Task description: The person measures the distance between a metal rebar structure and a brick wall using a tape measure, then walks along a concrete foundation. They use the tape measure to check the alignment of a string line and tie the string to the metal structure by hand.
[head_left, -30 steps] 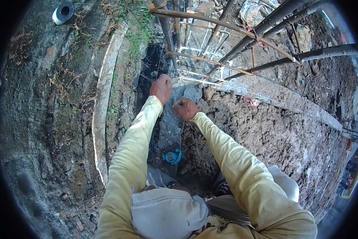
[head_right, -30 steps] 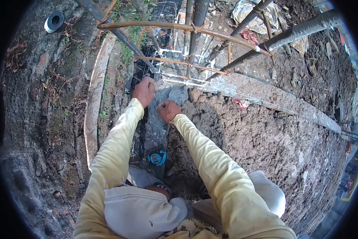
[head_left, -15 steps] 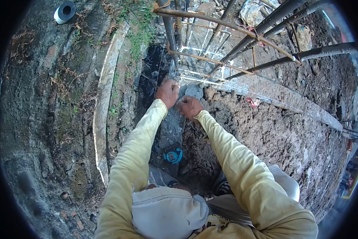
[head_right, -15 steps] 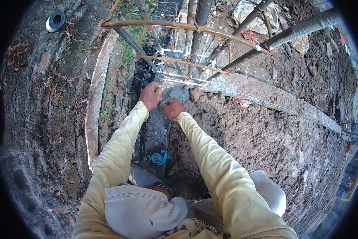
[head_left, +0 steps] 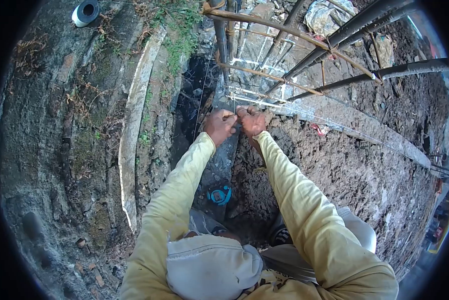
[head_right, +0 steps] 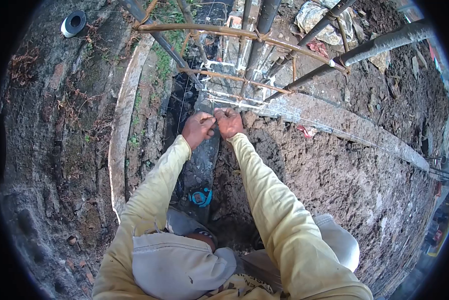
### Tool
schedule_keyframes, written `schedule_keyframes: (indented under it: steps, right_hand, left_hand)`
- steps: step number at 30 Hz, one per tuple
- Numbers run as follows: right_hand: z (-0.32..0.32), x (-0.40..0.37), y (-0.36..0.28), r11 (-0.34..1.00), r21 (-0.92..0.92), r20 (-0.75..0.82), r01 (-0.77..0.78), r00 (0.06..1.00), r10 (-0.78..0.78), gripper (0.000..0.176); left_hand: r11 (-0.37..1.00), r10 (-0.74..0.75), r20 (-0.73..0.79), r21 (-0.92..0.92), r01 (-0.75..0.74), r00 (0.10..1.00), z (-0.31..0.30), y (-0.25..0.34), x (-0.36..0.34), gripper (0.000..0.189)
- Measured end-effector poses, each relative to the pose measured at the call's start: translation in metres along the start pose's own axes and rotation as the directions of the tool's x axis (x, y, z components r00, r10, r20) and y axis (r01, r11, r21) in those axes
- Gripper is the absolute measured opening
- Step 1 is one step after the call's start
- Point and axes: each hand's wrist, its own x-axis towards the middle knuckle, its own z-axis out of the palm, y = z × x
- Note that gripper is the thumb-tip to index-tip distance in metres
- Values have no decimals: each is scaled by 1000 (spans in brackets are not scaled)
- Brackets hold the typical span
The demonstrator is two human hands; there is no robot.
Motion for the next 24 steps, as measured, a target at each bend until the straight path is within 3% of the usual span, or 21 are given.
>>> schedule_keyframes:
  steps: [4, 7, 10, 14, 15, 19, 24]
  right_hand:
    - [9, 5, 14, 989, 138, 82, 62, 994, -74, 14]
    - [9, 5, 15, 994, 69, 4, 87, 996, -87, 9]
    - [6, 2, 12, 976, -12, -28, 216, 976, -216, 11]
    - [5, 2, 9, 989, 23, 60, 146, 987, -148, 11]
    - [4, 0, 7, 986, 26, 98, 167, 981, -168, 11]
    - [3, -4, 1, 987, -125, 177, 104, 981, -81, 10]
    - [7, -8, 1, 979, -151, 239, 136, 966, -98, 8]
  left_hand:
    - [999, 1, 21, 38, -2, 1000, 3, -4, -7, 23]
    - [999, -26, 13, 29, 26, 1000, 0, -5, -9, 24]
    - [997, 24, -123, 71, -15, 992, -13, -10, 2, 29]
    - [973, -105, -32, -208, 97, 994, -17, -1, 21, 35]
    - [969, -176, -45, -186, 165, 983, -13, 14, 19, 31]
    - [953, -88, 142, -276, 125, 986, -17, 11, 45, 29]
    - [944, -88, 53, -315, 100, 995, -16, 12, 50, 31]
